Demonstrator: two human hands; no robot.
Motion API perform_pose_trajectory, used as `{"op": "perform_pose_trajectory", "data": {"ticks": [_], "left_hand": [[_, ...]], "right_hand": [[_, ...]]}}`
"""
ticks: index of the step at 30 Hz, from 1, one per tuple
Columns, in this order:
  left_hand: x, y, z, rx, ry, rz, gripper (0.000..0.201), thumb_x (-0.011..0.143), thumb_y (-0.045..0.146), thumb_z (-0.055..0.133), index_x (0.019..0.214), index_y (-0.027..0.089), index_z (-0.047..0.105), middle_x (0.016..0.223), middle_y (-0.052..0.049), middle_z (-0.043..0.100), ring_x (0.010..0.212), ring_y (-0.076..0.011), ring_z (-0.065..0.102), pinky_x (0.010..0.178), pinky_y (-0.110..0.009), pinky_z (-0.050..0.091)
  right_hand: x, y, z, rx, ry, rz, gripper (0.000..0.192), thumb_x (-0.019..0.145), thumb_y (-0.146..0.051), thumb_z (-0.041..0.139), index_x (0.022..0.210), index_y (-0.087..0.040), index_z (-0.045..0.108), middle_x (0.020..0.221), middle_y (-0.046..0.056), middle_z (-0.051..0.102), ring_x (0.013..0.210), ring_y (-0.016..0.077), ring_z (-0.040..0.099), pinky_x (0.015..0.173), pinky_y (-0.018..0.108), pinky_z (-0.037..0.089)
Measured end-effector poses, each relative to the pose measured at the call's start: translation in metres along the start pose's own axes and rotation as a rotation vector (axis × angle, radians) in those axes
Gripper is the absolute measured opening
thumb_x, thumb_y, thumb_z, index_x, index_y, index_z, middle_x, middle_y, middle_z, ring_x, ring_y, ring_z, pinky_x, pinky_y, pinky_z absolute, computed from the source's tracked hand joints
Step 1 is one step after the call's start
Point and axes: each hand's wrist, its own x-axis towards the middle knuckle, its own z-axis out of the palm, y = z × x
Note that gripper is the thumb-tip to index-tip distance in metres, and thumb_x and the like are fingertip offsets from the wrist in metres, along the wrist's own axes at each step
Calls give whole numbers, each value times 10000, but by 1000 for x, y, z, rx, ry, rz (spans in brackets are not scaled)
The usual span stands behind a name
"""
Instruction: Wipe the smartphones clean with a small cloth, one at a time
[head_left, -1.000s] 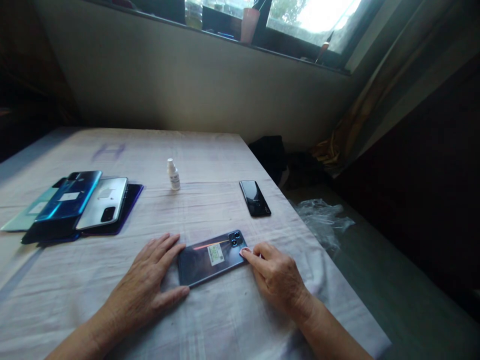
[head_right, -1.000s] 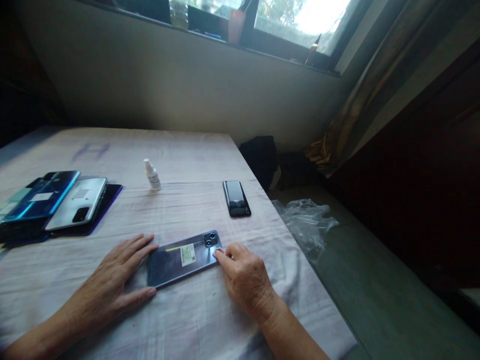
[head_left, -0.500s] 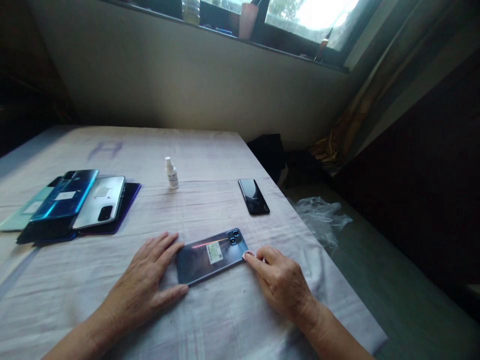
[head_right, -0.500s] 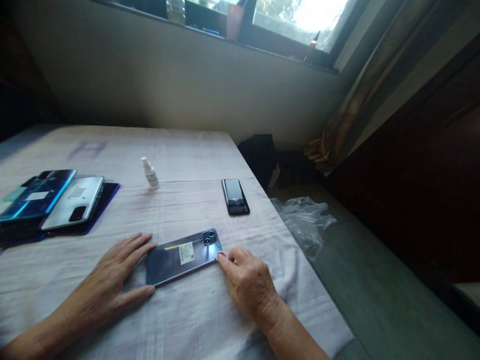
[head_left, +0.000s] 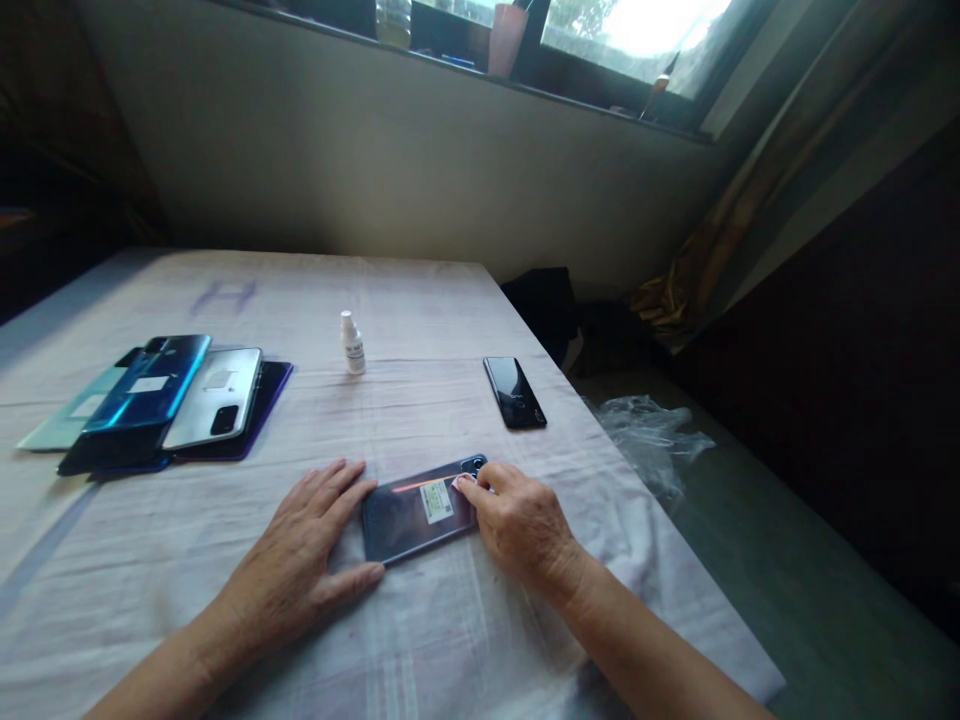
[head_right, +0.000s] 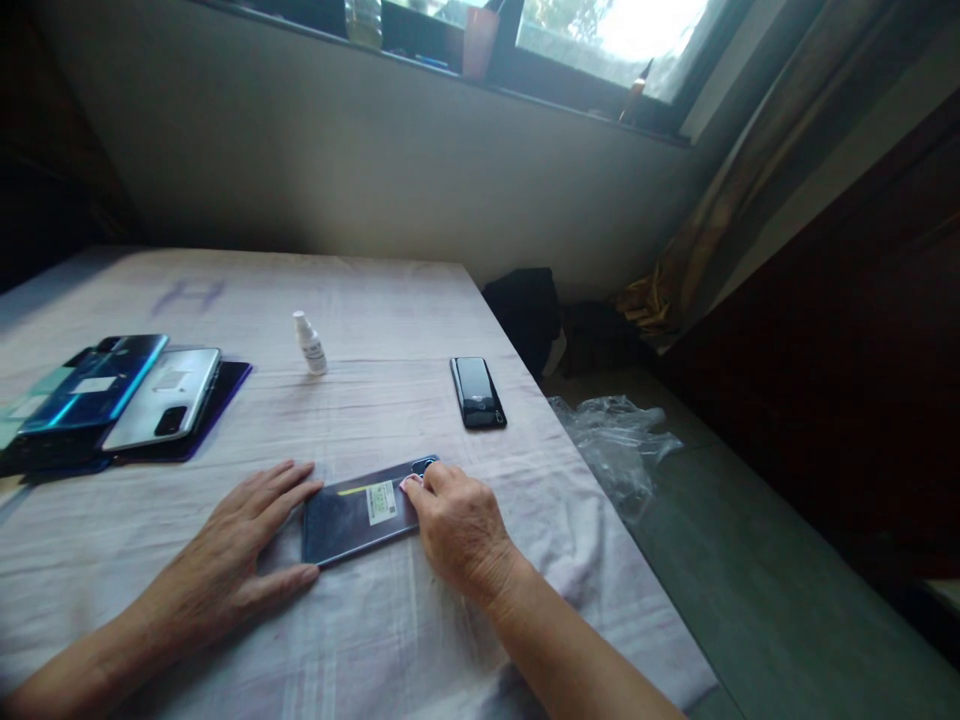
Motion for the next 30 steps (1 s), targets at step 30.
{"op": "perform_pose_trajectory", "data": {"ticks": [30], "left_hand": [[0,2,-3,5,-5,9,740,849,643,627,1442,214,513,1550,-149,459,1419,-389,419,1146,-586,351]], "right_hand": [[-32,-6,-7,95,51,-14,350,907,-69,509,1164,-188,713,866,60,677,759,173,635,646,245,498]]}}
